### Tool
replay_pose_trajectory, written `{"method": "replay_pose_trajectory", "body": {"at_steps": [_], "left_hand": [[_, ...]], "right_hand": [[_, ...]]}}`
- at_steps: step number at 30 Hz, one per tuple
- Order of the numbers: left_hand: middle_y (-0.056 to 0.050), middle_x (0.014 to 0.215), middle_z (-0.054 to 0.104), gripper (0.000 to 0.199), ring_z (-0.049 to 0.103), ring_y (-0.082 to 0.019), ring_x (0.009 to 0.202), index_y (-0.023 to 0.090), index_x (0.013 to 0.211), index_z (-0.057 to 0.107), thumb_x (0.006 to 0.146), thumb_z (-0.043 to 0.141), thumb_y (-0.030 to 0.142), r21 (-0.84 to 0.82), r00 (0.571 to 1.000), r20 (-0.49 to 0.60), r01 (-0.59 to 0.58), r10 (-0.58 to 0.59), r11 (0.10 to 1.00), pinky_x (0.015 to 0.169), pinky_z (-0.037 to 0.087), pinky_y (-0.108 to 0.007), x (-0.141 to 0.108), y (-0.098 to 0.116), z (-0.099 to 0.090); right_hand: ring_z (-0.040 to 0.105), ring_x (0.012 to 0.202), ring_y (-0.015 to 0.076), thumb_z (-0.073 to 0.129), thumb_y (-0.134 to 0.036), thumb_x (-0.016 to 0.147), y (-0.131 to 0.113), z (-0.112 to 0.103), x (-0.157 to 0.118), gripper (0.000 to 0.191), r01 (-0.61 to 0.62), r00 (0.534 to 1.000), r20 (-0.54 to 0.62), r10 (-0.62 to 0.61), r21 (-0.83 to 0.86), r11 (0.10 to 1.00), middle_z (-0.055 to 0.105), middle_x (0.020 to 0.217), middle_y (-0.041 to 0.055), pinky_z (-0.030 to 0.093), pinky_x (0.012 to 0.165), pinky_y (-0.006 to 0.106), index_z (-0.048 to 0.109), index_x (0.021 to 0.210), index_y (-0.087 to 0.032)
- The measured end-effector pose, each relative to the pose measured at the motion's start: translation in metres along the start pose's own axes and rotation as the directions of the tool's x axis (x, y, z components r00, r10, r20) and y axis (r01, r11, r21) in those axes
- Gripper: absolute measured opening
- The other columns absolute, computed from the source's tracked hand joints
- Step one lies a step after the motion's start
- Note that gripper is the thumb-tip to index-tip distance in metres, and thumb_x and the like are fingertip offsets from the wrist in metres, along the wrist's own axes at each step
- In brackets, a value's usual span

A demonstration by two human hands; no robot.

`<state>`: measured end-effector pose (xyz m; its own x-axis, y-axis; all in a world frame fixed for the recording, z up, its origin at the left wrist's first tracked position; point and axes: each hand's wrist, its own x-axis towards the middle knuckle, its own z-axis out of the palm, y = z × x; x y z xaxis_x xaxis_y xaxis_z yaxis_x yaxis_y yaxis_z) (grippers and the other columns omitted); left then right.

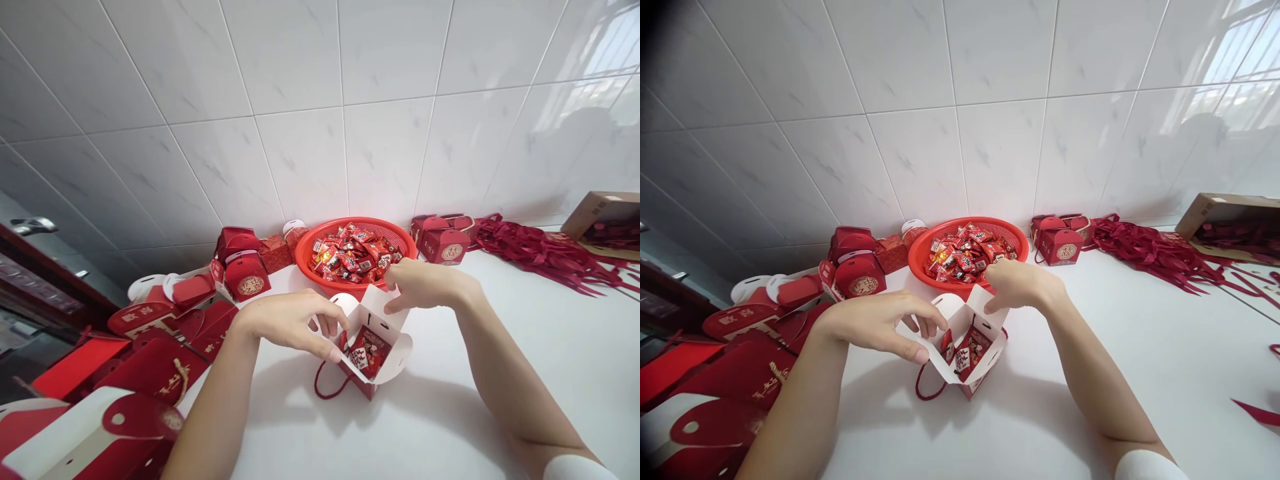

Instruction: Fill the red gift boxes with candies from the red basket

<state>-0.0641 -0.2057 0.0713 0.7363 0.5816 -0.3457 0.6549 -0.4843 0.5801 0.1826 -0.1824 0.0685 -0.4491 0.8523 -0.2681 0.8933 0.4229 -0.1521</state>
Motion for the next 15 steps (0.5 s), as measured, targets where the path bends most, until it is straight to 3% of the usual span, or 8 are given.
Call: {"method": "replay_pose_trajectory", "body": {"at_steps": [3,5,7,10,15], "left_hand": [[-0.006,0.105,0.073,0.043,0.067,-0.021,0.092,0.022,0.113,0.070,0.087,0.060,0.054,0.035,0.992,-0.116,0.061,-0.056,0.998,0.074,0.049,-0.026,-0.003,0.000,0.000],[-0.007,0.106,0.072,0.044,0.066,-0.023,0.092,0.021,0.113,0.069,0.087,0.057,0.054,0.081,0.964,-0.240,0.134,-0.111,0.988,0.074,0.048,-0.028,-0.004,-0.001,0.001],[-0.006,0.105,0.071,0.046,0.065,-0.024,0.092,0.021,0.113,0.068,0.085,0.058,0.055,0.119,0.944,-0.298,0.185,-0.143,0.976,0.075,0.048,-0.029,-0.004,-0.002,0.001],[-0.006,0.109,0.070,0.051,0.064,-0.024,0.095,0.022,0.117,0.067,0.081,0.061,0.058,0.125,0.953,-0.275,0.167,-0.127,0.978,0.076,0.048,-0.029,-0.006,0.000,0.002],[-0.008,0.125,0.066,0.067,0.064,-0.025,0.103,0.023,0.131,0.061,0.076,0.067,0.061,0.091,0.971,-0.231,0.080,-0.057,0.993,0.081,0.049,-0.029,-0.008,0.007,0.005]], "right_hand": [[0.056,0.067,0.0189,0.071,-0.044,0.078,0.001,0.003,-0.003,0.029,0.028,0.999,0.029,-0.029,0.027,0.999,0.063,0.086,0.0082,0.034,0.050,0.029,0.061,0.082,-0.018],[0.059,0.070,0.0207,0.069,-0.049,0.079,0.005,0.004,-0.009,0.033,0.047,0.999,0.022,-0.049,0.065,0.997,0.065,0.087,0.0086,0.037,0.052,0.029,0.064,0.090,-0.018],[0.062,0.076,0.0229,0.069,-0.055,0.078,0.012,0.005,-0.018,0.041,0.100,0.995,0.008,-0.102,0.127,0.987,0.067,0.091,0.0088,0.041,0.056,0.029,0.066,0.099,-0.019],[0.065,0.085,0.0252,0.069,-0.061,0.076,0.020,0.008,-0.032,0.051,0.212,0.976,-0.003,-0.217,0.228,0.950,0.070,0.095,0.0083,0.046,0.063,0.030,0.067,0.109,-0.021],[0.064,0.096,0.0261,0.068,-0.063,0.078,0.018,0.015,-0.046,0.060,0.303,0.952,-0.053,-0.302,0.305,0.903,0.070,0.108,0.0087,0.049,0.075,0.032,0.065,0.124,-0.024]]}}
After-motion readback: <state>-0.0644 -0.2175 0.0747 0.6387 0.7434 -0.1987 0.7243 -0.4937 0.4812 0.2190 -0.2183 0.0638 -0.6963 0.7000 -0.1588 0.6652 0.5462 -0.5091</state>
